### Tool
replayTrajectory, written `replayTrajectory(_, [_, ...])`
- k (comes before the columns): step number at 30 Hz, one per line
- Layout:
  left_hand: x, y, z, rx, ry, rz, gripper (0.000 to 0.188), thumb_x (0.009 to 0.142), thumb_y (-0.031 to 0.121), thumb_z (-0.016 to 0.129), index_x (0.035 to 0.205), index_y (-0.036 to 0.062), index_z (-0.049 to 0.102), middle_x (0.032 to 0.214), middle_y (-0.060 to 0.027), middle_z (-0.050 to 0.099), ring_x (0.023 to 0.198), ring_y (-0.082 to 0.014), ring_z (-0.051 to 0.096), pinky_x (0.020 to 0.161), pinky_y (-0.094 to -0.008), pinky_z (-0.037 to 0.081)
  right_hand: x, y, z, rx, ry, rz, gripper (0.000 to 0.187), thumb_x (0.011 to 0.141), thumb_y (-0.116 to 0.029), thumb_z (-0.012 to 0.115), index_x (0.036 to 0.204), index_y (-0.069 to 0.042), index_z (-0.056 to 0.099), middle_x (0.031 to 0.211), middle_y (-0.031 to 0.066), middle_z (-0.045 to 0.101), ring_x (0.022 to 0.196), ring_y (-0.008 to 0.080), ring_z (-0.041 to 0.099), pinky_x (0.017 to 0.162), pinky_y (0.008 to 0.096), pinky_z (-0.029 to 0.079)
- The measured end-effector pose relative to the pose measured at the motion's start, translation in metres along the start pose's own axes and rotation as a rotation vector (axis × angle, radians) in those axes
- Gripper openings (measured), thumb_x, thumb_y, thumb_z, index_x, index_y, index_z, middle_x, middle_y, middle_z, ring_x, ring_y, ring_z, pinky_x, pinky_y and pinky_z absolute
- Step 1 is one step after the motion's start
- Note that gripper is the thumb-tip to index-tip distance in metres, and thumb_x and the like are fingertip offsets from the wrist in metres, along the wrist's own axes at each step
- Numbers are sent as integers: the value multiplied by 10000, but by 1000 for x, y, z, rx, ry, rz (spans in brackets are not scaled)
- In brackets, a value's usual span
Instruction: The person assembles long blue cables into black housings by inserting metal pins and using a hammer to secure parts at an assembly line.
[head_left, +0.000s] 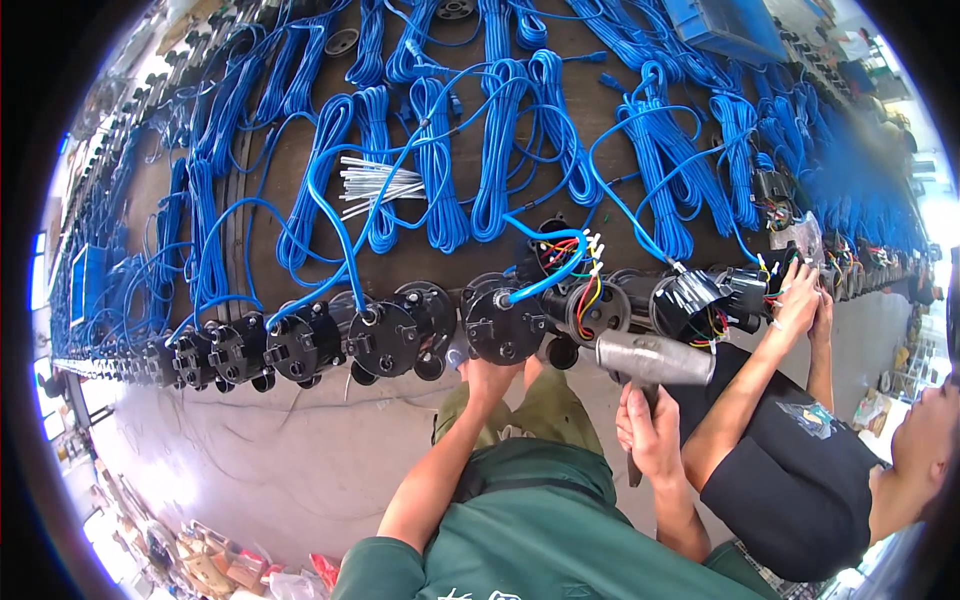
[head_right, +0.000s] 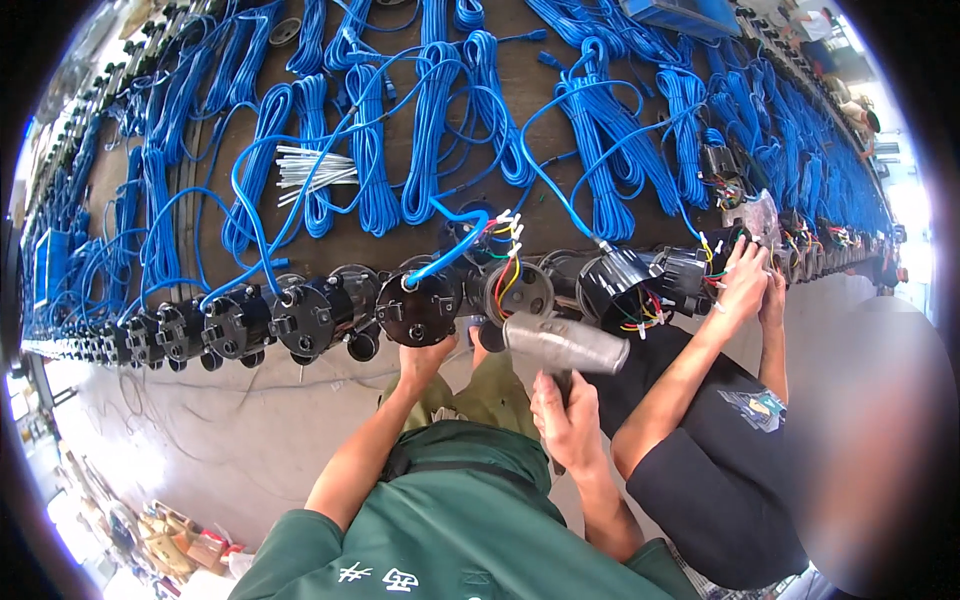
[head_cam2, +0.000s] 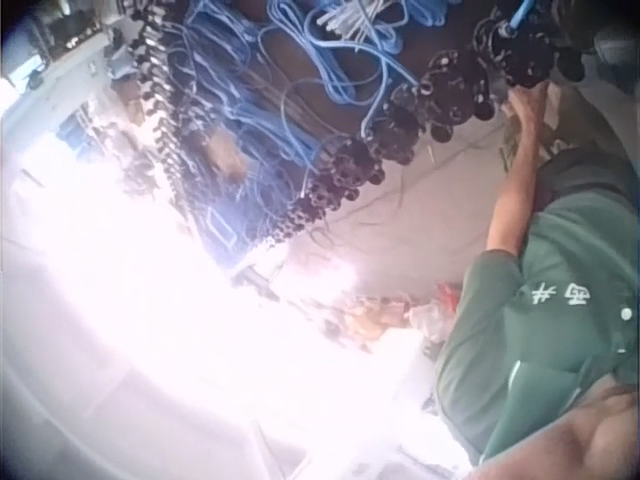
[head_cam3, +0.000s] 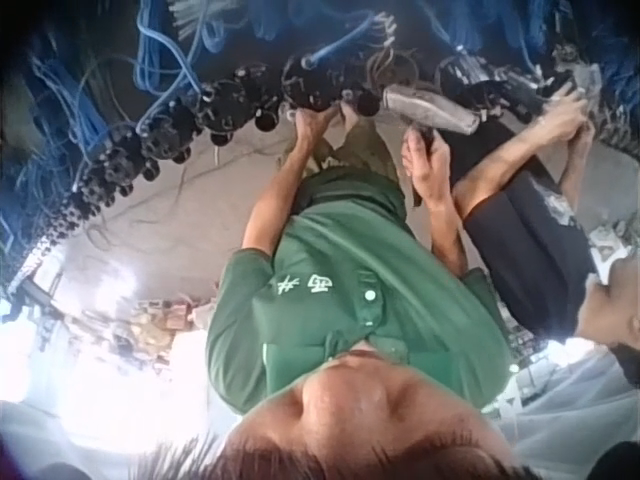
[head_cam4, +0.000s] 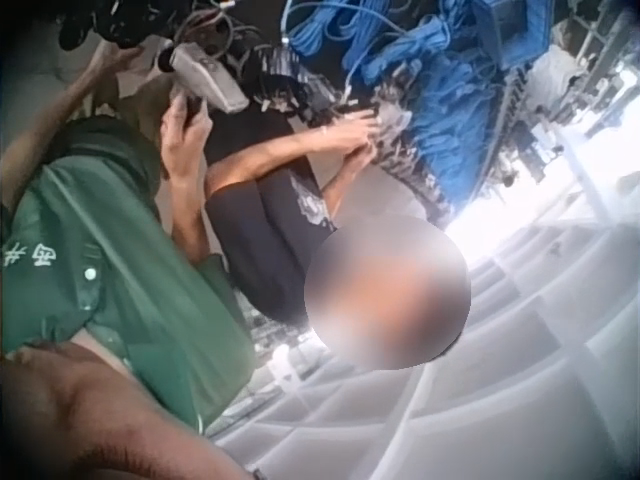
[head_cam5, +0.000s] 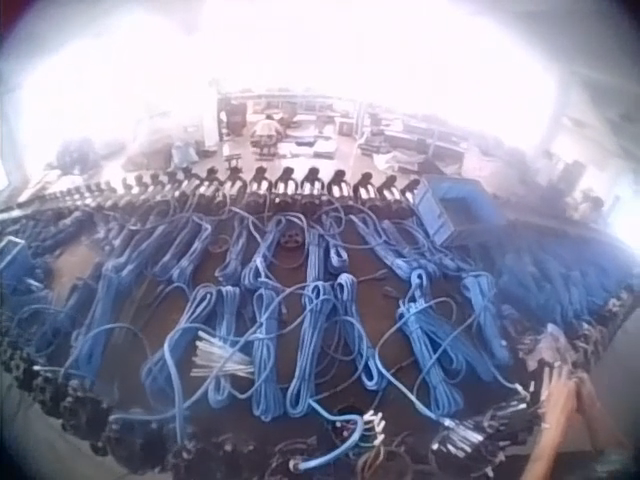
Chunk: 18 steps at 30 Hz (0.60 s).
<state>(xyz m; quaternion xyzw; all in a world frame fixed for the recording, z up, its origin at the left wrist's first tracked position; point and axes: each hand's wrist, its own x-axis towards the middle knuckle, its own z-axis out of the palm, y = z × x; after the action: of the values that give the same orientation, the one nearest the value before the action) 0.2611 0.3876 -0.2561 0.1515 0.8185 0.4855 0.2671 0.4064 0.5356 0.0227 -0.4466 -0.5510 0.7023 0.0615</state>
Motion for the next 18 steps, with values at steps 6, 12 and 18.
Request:
replayTrajectory(6, [3, 11, -4, 75, -59, -10, 442, 751, 234, 864, 1116, 47, 699, 1035, -68, 728, 927, -210, 674, 849, -383, 543, 7, 49, 22, -764, 63, -487, 238, 704, -163, 785, 864, -39, 660, 679, 121, 652, 598, 346, 666, 562, 407, 535])
replayTrajectory(12, [0, -3, -2, 52, -53, -59, 406, 761, 193, 816, 1123, 57, 690, 1013, -66, 712, 933, -212, 672, 862, -380, 548, 28, 56, 34, -848, -84, -829, 168, 668, -150, 757, 781, -127, 634, 690, 72, 665, 606, 292, 665, 554, 393, 513])
replayTrajectory(18, [0, -3, -2, 14, -6, -32, 417, 759, 176, 818, 1139, 70, 682, 1015, -43, 702, 936, -198, 671, 856, -371, 552, 26, 104, 17, -913, 103, -454, 166, 705, -114, 756, 843, -77, 672, 685, 142, 674, 627, 363, 680, 581, 449, 541])
